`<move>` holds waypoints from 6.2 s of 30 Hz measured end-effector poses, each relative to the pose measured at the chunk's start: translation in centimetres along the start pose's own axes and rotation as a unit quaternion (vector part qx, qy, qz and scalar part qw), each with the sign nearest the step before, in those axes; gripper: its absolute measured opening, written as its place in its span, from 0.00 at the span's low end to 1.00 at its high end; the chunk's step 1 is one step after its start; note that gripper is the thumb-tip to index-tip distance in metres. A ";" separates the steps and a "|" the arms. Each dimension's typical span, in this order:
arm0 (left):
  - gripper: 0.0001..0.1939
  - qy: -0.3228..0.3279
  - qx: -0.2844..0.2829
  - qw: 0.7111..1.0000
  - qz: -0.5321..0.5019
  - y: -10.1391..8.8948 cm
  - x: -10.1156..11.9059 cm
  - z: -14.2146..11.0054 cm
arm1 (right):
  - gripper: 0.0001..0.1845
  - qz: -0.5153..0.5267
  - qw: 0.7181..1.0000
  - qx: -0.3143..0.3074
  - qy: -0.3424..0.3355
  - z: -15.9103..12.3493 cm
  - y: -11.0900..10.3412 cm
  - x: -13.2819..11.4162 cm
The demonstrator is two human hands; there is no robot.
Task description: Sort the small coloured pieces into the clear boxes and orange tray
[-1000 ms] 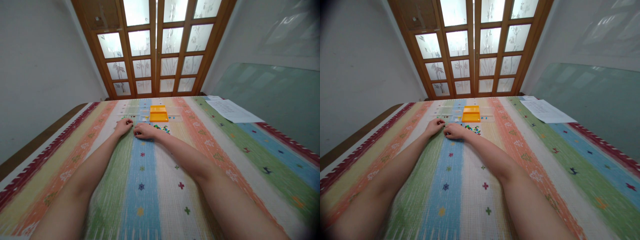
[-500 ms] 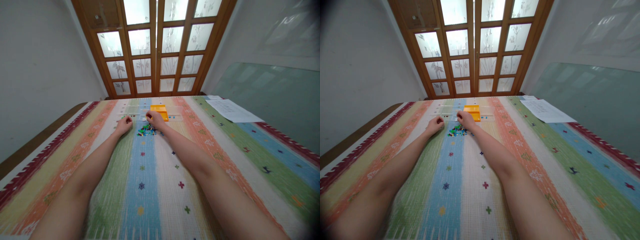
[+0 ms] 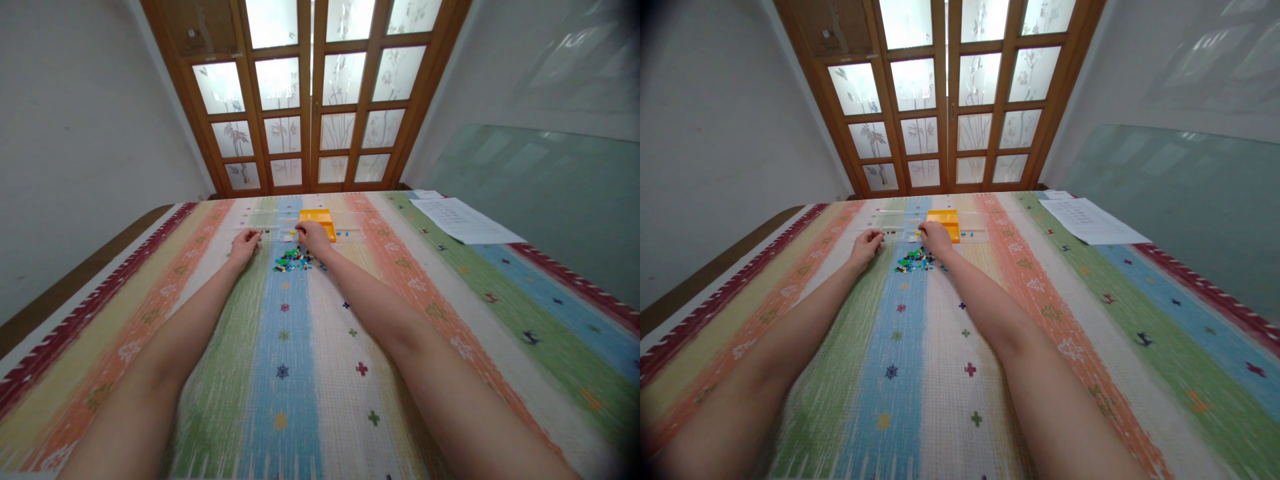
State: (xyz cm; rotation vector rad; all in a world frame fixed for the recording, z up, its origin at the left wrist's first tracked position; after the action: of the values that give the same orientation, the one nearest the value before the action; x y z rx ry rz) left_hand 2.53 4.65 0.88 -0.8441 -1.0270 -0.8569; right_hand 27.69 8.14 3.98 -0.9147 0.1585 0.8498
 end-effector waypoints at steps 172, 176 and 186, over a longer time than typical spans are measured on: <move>0.13 0.364 -0.213 0.857 0.295 3.8 5.3 -7.3 | 0.04 0.065 0.987 0.037 0.145 0.4 -5.3 7.5; 0.14 0.364 -0.213 0.858 0.292 3.8 5.3 -7.2 | 0.06 0.037 0.986 0.046 0.155 0.9 -5.4 7.5; 0.13 0.365 -0.211 0.857 0.297 3.9 5.1 -7.2 | 0.07 0.076 0.996 -0.026 0.043 -1.4 -4.7 1.9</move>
State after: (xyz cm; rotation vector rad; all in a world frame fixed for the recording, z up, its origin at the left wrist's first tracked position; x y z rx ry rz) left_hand 9.97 -1.12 2.98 -1.0061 0.1181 -0.7635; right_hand 32.53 6.69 5.22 -0.9983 0.2843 0.9585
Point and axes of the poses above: each hand's wrist, its own z-axis towards the middle knuckle, its own y-axis out of the palm, x = y × z, the point moved 7 cm from there along z, towards the middle knuckle, and after that the axes turned 10 degrees about x, right-handed, at the moved point
